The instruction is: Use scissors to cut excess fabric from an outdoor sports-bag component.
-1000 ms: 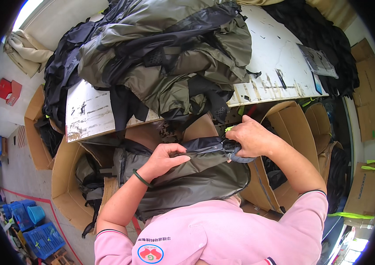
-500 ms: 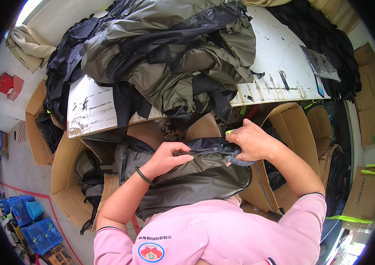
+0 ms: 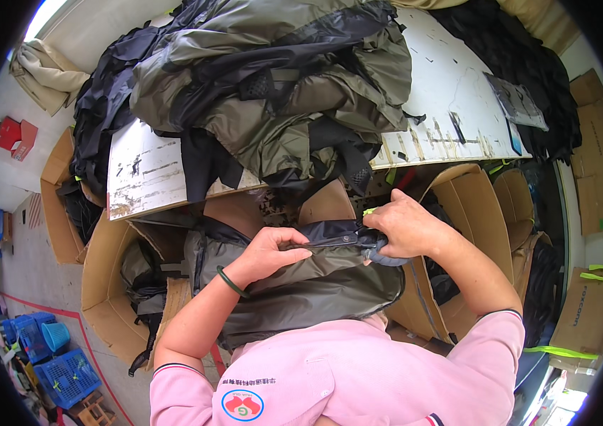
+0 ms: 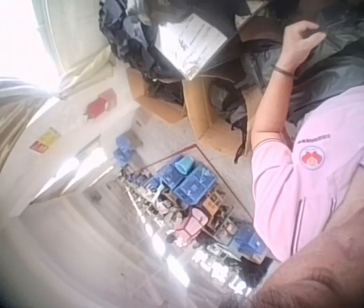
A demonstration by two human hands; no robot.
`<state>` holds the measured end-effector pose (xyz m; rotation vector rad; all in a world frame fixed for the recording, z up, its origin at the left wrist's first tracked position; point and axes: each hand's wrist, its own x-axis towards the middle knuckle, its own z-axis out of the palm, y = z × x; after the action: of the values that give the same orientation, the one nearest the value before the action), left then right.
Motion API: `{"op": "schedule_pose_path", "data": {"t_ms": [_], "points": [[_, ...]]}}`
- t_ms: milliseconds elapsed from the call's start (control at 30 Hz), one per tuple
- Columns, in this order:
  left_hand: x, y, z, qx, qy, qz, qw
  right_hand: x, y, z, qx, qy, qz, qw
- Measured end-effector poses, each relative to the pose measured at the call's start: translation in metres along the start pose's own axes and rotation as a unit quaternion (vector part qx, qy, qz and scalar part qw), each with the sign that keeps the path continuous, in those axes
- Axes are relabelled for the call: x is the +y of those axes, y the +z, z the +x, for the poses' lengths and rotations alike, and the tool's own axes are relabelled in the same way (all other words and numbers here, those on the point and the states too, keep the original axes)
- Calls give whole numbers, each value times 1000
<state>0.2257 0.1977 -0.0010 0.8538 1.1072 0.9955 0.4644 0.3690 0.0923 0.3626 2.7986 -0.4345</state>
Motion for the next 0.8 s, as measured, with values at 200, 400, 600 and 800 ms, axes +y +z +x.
{"op": "schedule_pose_path", "data": {"t_ms": [200,400,600,800], "points": [[9,-14,-5,-34,-1,106,994,9,11,0,-31,-4,-8,999],[4,-107,-33,31,101,358,928,24,17,-19,-10,29,26,999],[-22,-180,-75,115,3,448,887,38,31,-21,9,43,49,998],[-32,-192,-98,144,77,371,914,47,40,-16,-1,102,55,993]]}}
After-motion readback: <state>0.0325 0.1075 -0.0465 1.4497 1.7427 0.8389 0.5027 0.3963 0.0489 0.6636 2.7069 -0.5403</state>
